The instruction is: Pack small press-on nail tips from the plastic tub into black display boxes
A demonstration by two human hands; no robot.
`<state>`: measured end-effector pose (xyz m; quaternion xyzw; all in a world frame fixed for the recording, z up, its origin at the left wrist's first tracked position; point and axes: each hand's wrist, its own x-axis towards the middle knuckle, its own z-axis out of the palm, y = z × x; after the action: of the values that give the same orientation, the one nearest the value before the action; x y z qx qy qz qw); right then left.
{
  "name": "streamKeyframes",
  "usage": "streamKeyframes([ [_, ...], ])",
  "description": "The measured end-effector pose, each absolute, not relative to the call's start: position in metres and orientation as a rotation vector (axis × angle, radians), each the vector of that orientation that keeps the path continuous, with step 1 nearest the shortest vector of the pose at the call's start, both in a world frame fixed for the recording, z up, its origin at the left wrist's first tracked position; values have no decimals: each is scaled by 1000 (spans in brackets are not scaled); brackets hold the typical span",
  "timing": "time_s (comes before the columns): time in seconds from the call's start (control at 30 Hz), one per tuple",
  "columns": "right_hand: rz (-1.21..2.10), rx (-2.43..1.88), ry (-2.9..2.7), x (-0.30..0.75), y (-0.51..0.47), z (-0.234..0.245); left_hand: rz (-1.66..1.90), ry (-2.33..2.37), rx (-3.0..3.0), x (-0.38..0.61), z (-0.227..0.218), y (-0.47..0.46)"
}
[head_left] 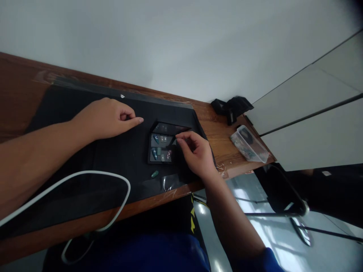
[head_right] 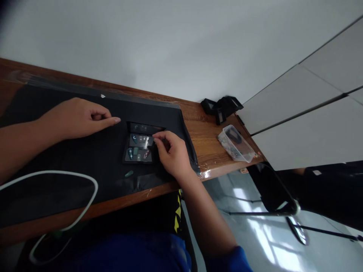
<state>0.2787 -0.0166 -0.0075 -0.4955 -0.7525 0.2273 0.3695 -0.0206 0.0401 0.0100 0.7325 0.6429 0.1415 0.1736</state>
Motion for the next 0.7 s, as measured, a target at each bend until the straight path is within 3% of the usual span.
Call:
streamKeyframes([
  [0.33,696,-1152,-2219,286,2,0,347,1839,2058,-22,11,43],
  [0.7,588,-1231,-2028,280,5,-19,284,1898,1989,-19,16,42],
])
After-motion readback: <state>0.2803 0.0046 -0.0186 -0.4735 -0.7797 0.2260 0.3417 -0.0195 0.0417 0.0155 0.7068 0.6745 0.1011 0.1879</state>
